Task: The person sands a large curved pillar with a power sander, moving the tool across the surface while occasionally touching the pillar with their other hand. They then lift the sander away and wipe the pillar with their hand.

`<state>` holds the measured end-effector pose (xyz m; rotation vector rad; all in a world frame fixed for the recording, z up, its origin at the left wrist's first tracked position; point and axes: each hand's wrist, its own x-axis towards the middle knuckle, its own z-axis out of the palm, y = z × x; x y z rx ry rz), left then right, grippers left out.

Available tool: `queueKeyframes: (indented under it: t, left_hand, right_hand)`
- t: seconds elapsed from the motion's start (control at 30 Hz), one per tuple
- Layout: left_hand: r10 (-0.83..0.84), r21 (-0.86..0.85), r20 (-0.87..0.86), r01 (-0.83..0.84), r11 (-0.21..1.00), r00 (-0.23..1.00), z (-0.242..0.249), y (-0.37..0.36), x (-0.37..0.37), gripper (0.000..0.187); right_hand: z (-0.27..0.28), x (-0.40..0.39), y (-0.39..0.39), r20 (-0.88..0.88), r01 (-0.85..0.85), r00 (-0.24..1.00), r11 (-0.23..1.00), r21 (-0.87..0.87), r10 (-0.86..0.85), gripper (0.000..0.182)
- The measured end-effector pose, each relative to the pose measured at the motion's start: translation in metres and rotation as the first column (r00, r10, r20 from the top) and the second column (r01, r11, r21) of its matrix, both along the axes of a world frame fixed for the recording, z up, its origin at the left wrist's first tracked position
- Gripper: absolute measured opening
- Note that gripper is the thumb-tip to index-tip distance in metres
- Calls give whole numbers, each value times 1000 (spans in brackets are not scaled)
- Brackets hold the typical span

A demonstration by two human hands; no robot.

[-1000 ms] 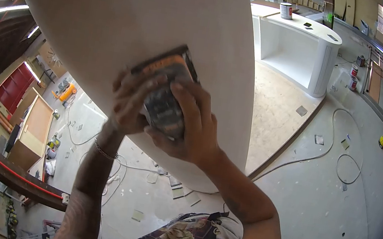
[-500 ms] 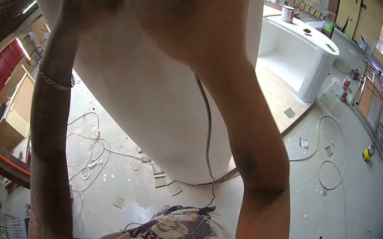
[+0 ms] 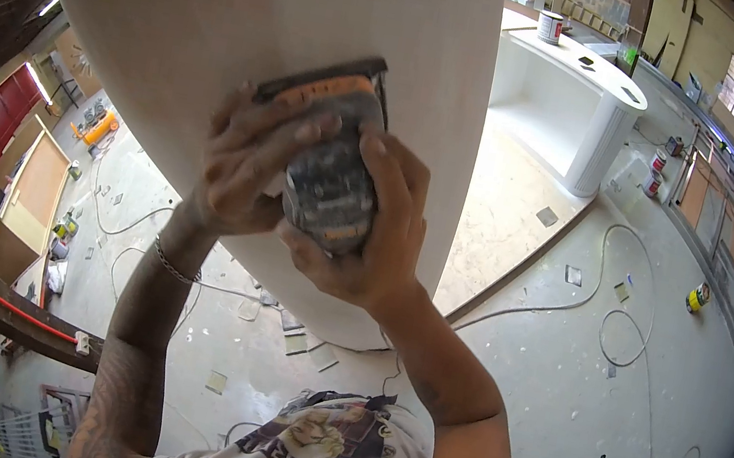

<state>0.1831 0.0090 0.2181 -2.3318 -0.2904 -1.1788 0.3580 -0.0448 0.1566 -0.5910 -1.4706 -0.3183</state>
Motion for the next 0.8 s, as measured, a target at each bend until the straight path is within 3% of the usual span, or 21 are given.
queueKeyframes:
  t: [0.23, 0.53, 0.8]
  left_hand:
    - [58, -51, -48, -61, 997, 997, -59, -10, -4, 62]
    - [10, -52, 42, -8, 999, 999, -25, -8, 6, 57]
    - [66, -72, -71, -71, 995, 995, -61, -11, 4, 59]
  right_hand:
    - [-57, -2, -8, -13, -27, 1000, 997, -77, 27, 91]
    - [-15, 4, -1, -8, -33, 999, 999, -6, 33, 92]
    - [-63, 7, -2, 4, -6, 1000, 1000, -19, 6, 89]
